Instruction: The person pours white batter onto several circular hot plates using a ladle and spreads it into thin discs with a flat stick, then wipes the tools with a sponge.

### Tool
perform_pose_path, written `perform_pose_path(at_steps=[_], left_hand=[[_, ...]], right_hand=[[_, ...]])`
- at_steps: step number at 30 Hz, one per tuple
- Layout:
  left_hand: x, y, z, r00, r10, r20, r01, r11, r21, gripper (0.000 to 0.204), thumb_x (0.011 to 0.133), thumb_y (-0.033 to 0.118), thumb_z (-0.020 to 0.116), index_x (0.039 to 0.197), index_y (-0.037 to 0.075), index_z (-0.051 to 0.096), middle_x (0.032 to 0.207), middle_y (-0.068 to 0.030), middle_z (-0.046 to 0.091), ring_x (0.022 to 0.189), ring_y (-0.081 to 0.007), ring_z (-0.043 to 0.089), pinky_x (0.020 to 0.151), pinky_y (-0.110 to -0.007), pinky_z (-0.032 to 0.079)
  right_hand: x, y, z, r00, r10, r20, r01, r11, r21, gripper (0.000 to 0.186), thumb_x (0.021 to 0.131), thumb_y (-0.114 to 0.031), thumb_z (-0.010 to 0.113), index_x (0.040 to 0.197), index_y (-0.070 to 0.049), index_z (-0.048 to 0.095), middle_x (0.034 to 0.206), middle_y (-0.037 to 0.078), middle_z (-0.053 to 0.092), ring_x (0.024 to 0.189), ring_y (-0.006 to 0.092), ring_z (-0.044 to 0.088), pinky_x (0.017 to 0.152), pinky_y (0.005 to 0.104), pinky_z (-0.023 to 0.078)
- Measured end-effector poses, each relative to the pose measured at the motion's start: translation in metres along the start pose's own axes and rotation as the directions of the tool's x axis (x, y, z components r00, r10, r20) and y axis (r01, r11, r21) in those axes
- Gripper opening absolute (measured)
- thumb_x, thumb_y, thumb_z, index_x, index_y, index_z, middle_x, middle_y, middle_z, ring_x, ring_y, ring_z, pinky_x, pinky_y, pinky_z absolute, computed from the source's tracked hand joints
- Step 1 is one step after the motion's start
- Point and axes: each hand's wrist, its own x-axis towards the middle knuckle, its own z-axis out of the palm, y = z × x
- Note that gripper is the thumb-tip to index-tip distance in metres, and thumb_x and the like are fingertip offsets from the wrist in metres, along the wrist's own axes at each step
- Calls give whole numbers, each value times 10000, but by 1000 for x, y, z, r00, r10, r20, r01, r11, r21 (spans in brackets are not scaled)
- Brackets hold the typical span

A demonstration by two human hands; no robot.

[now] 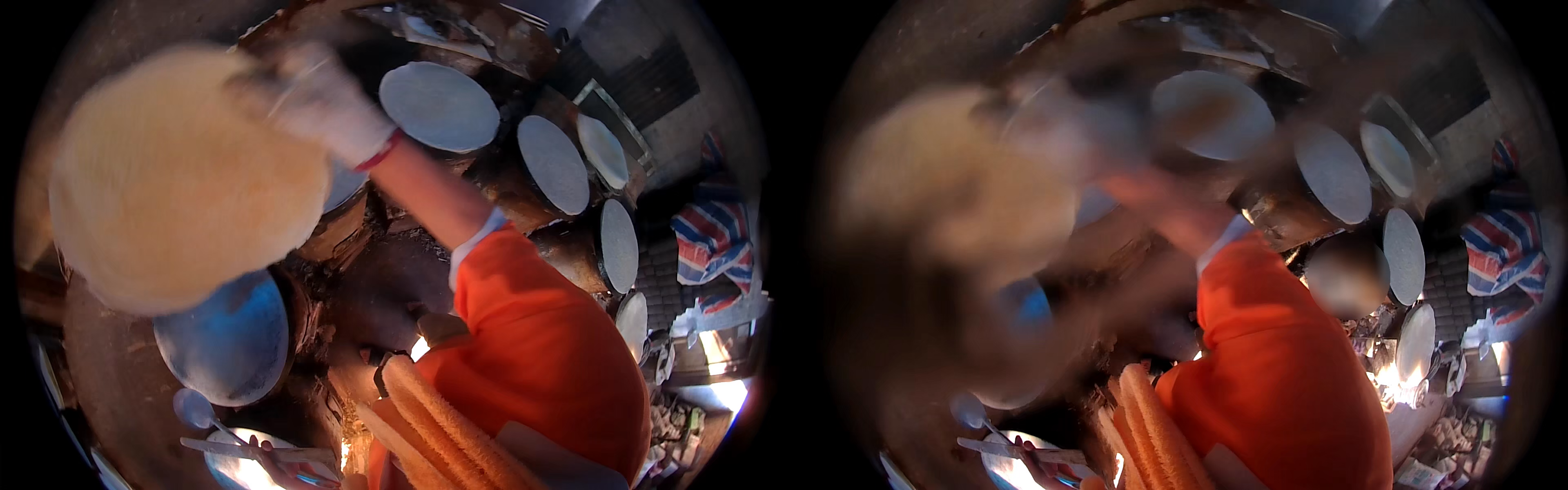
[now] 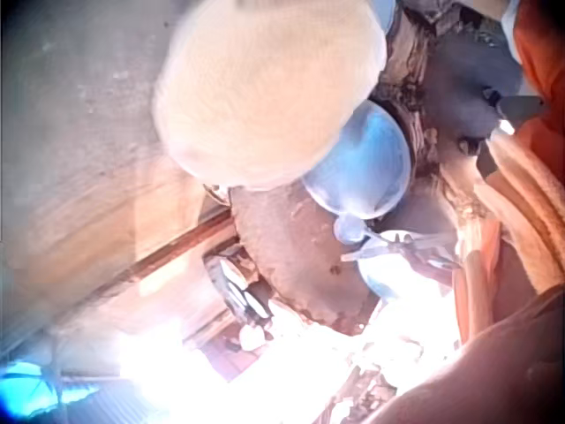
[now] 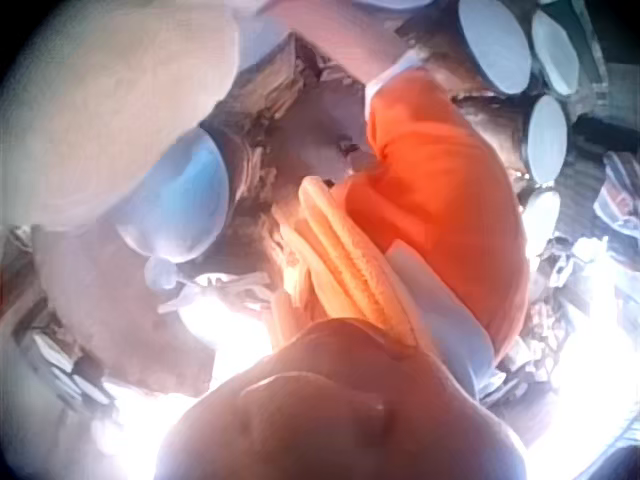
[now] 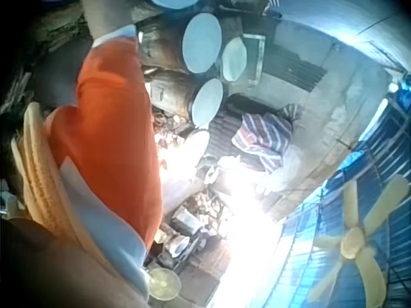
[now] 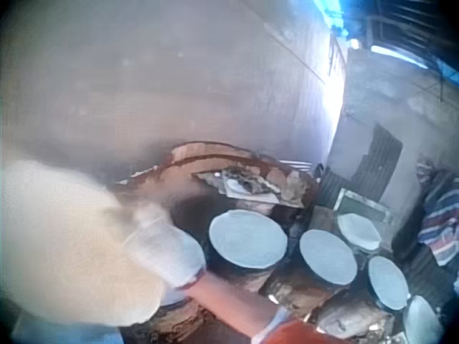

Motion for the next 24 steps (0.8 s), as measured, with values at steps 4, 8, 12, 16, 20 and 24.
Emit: perform_pose_path(at_steps=[4,8,12,16,20,24], left_hand=[[4,-9,50,995,-2,100,-2,999,33,430,962,165,313,1357,14,234,847,-43,502,322,-36,343,265,-169,306],[-4,-40,110,988,-20,154,14,999,40,431,961,162,313,1357,13,232,848,-46,500,321,-35,343,265,-169,309],[-13,-65,164,984,-10,176,3,999,39,431,960,159,312,1357,12,230,848,-49,498,320,-35,343,265,-170,312],[-31,-84,203,983,35,181,-39,999,18,431,959,156,311,1357,11,228,849,-52,496,320,-35,342,264,-170,315],[-47,-95,233,986,21,167,-29,999,42,432,958,153,310,1357,10,226,850,-54,494,319,-35,342,264,-171,317],[-53,-102,235,970,47,238,-31,997,-71,432,957,150,310,1357,9,224,850,-57,493,318,-35,342,263,-171,320]], right_hand=[[13,21,-138,944,239,-228,-228,971,77,195,819,-182,618,854,7,655,788,64,655,664,140,596,598,248,470],[-18,130,-248,707,425,-566,-339,905,257,294,771,-269,662,951,-39,625,821,40,612,714,139,563,637,289,461],[-93,264,-335,377,733,-567,-683,633,364,442,779,-267,632,1146,-44,526,1040,81,588,812,216,572,634,368,470],[-162,348,-346,50,844,-534,-856,312,412,516,766,-264,632,1189,-6,490,1072,120,579,876,231,568,742,375,468],[-176,360,-367,705,467,-534,-709,477,-519,666,755,-356,661,1255,10,418,1204,186,498,1052,287,514,887,379,424],[-158,263,-285,958,194,-213,-262,278,-924,805,723,-505,652,1295,-8,380,1342,214,371,1237,340,369,1023,400,320]])
